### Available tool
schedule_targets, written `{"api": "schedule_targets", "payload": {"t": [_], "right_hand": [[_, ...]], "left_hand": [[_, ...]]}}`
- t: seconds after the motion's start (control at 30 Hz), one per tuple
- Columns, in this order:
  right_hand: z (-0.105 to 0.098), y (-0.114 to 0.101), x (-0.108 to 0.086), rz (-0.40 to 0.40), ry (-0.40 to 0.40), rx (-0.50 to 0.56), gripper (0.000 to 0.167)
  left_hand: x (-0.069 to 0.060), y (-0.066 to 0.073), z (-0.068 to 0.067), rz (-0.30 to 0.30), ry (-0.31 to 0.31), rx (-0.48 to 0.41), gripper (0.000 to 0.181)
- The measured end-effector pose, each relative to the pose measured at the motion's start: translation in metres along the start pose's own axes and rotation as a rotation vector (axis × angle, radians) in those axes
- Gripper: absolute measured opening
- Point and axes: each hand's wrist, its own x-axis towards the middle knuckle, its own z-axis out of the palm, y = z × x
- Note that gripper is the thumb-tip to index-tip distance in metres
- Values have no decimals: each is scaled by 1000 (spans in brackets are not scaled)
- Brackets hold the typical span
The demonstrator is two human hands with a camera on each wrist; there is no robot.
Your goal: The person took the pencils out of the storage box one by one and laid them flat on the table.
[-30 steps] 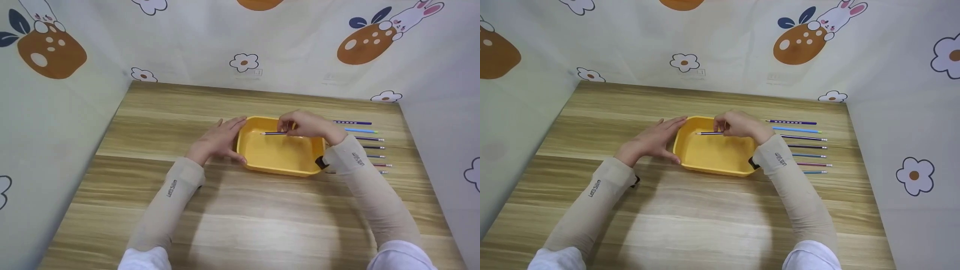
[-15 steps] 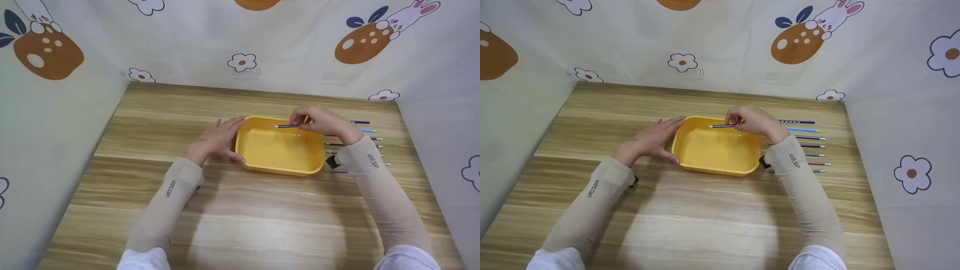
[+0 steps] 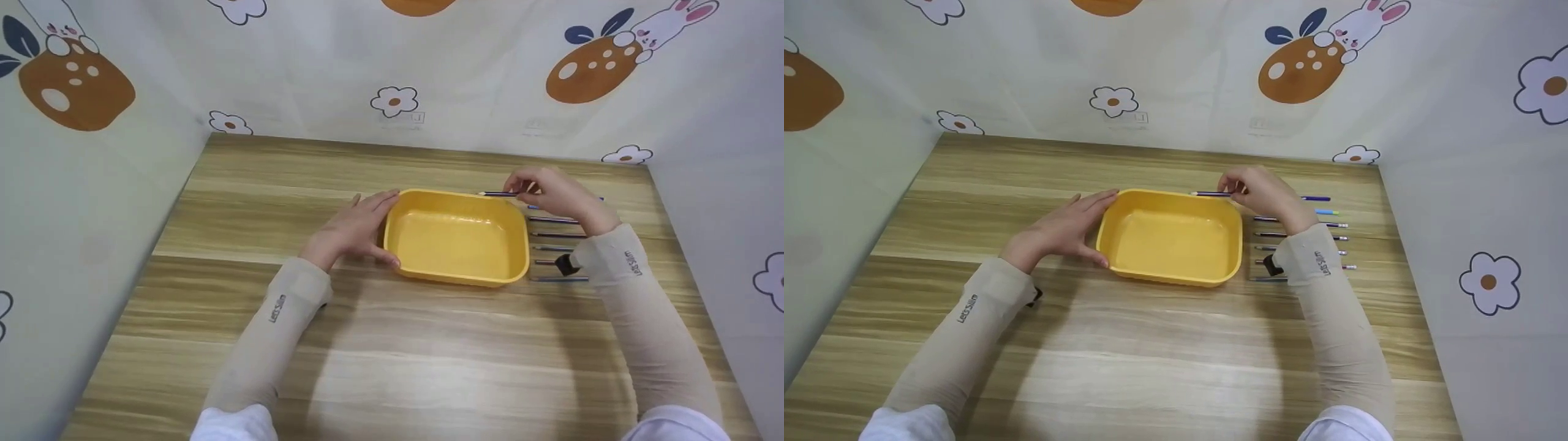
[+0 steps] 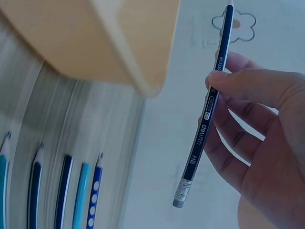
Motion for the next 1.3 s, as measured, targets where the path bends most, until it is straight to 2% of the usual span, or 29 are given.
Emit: {"api": "schedule_targets", "payload": {"t": [0.17, 0.47, 0.73, 0.93, 1.13, 1.3], "right_hand": [[-3, 16, -3, 41, 44, -33, 19], [-6, 40, -3, 169, 101, -72, 21], [-5, 61, -1, 252, 125, -152, 21], [0, 78, -1, 358, 123, -179, 23], [5, 93, 1, 364, 171, -230, 23], [8, 103, 4, 395, 170, -225, 23]], "left_hand": [[0, -1, -1, 18, 4, 17, 136], [1, -2, -3, -1, 6, -2, 136], [0, -1, -1, -7, 6, -1, 136], [0, 0, 3, -7, 1, -14, 135], [0, 0, 1, -2, -5, 8, 137], [-1, 0, 0, 3, 5, 19, 137]]}}
